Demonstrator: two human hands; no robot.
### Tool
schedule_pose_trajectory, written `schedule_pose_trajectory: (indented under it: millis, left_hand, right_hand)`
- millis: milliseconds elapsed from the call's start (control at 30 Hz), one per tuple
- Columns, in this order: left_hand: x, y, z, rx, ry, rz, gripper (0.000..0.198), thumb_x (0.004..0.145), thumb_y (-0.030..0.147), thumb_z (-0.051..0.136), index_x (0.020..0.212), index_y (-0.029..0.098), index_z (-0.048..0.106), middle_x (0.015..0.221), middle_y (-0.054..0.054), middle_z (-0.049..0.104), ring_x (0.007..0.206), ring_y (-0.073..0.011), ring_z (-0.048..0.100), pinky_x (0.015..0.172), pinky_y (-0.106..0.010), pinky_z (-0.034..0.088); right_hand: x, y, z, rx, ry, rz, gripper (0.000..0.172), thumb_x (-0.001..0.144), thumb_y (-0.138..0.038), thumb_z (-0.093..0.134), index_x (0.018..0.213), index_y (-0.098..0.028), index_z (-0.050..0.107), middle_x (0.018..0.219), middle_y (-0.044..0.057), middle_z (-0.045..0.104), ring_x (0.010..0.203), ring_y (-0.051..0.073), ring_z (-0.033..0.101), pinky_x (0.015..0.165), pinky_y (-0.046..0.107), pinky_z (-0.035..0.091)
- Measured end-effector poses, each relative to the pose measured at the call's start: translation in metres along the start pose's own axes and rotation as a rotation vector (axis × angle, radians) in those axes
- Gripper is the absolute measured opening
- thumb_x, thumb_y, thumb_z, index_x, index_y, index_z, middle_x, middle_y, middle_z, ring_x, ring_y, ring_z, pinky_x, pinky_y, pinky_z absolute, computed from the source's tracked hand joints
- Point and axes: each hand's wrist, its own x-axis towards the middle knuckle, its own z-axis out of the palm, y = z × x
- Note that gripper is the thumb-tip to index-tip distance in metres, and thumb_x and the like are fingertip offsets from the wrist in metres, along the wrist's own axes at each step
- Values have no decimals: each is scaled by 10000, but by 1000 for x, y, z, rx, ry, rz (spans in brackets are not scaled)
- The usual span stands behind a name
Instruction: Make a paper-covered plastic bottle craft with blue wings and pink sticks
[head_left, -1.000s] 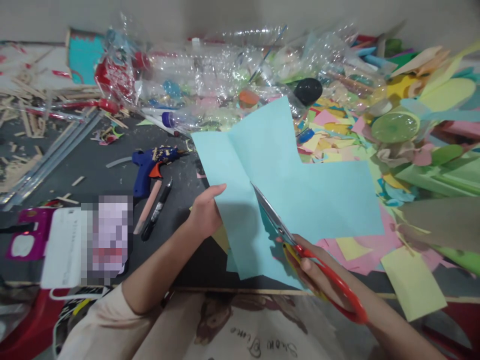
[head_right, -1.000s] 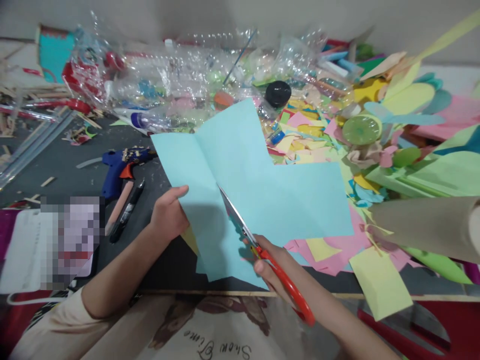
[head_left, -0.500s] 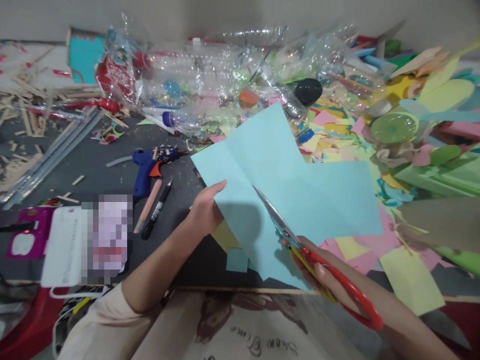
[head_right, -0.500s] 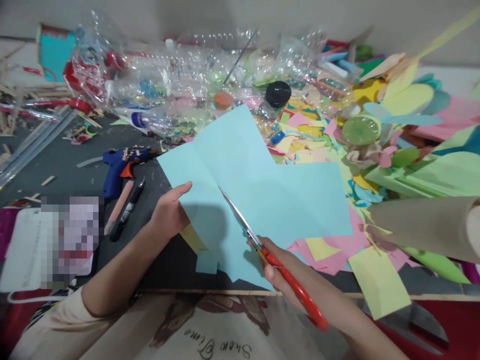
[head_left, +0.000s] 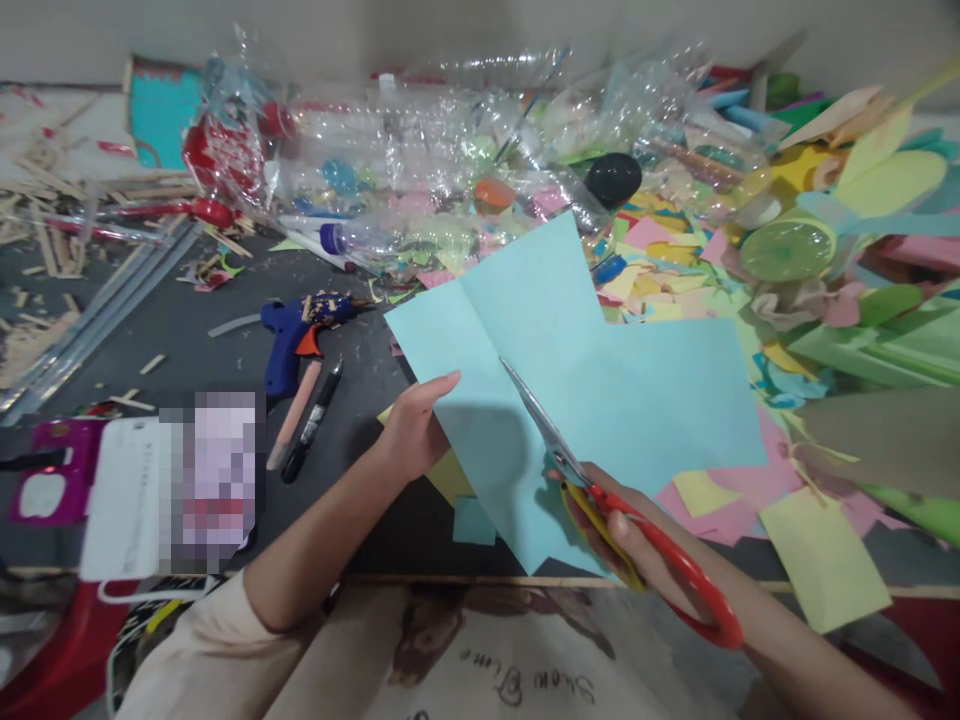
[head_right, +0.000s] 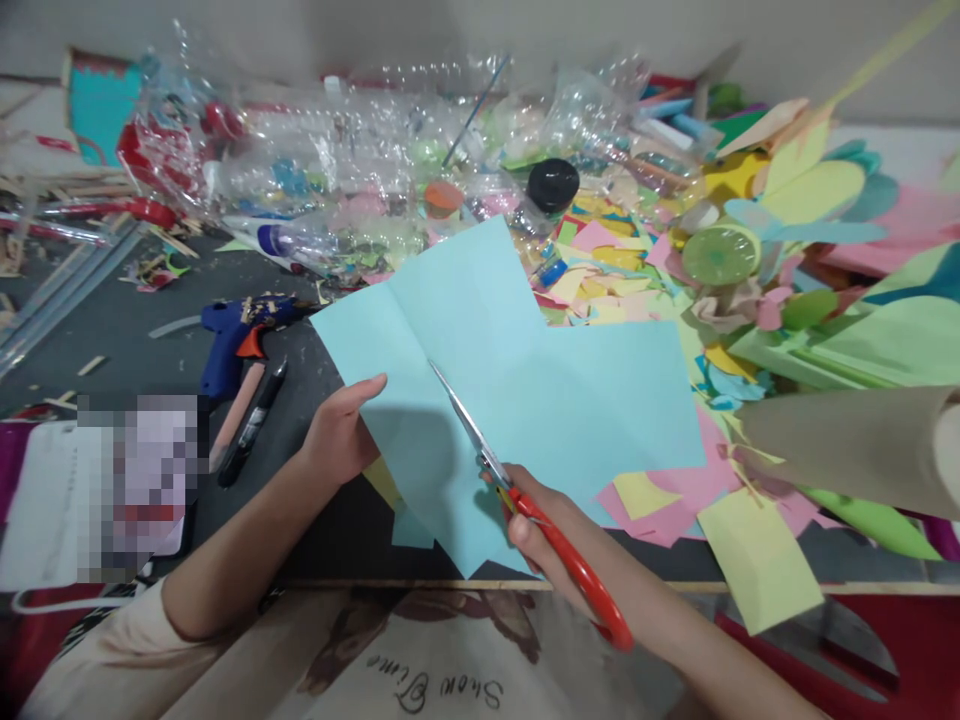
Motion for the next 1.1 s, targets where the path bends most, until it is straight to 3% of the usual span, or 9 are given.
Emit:
schedule_pose_trajectory:
  millis: [133,333,600,800,933,1100]
  left_hand:
    - [0,0,2,3,11,-15,139,748,285,644,741,159,701,655,-45,707,946,-294,696,831,-359,529]
    - [0,-1,2,-18,12,-1,118,739,266,642,728,167,705,691,-43,727,878,-282,708,775,-343,536]
    - [-1,5,0,-55,85,-48,145,709,287,621,725,154,678,663,-49,710,911,-307,701,809,-374,534]
    - [2,7,6,-137,189,-60,163,770,263,596,819,141,694,737,-30,733,745,-210,698,772,-310,529]
    - [1,5,7,-98,152,-72,199,813,290,571,803,132,693,691,-43,720,765,-231,702,781,-331,529]
    - [0,-1,3,-36,35,-41,177,746,307,661,789,138,692,674,-34,714,765,-242,703,747,-325,522]
  right_hand:
    - [6,4,6,104,-47,50,582,829,-796,346,912,-229,446,597,-58,372,478,90,307,417,241,255]
    - [7,10,11,151,-22,78,607,810,-794,407,977,-213,462,576,-79,340,456,73,269,404,226,209]
    - [4,1,4,50,-28,64,622,826,-795,356,1000,-217,503,602,-55,360,488,95,301,412,238,255]
    - [-8,-2,-5,-73,-5,32,535,908,-671,365,1150,-244,577,729,20,547,551,145,480,464,272,417]
    - [-10,1,-9,-78,-21,17,525,927,-639,352,1217,-265,579,778,48,595,675,210,584,561,330,520]
    - [-8,1,-8,-74,-50,-4,488,943,-621,322,1130,-265,599,818,56,597,712,215,589,623,358,554]
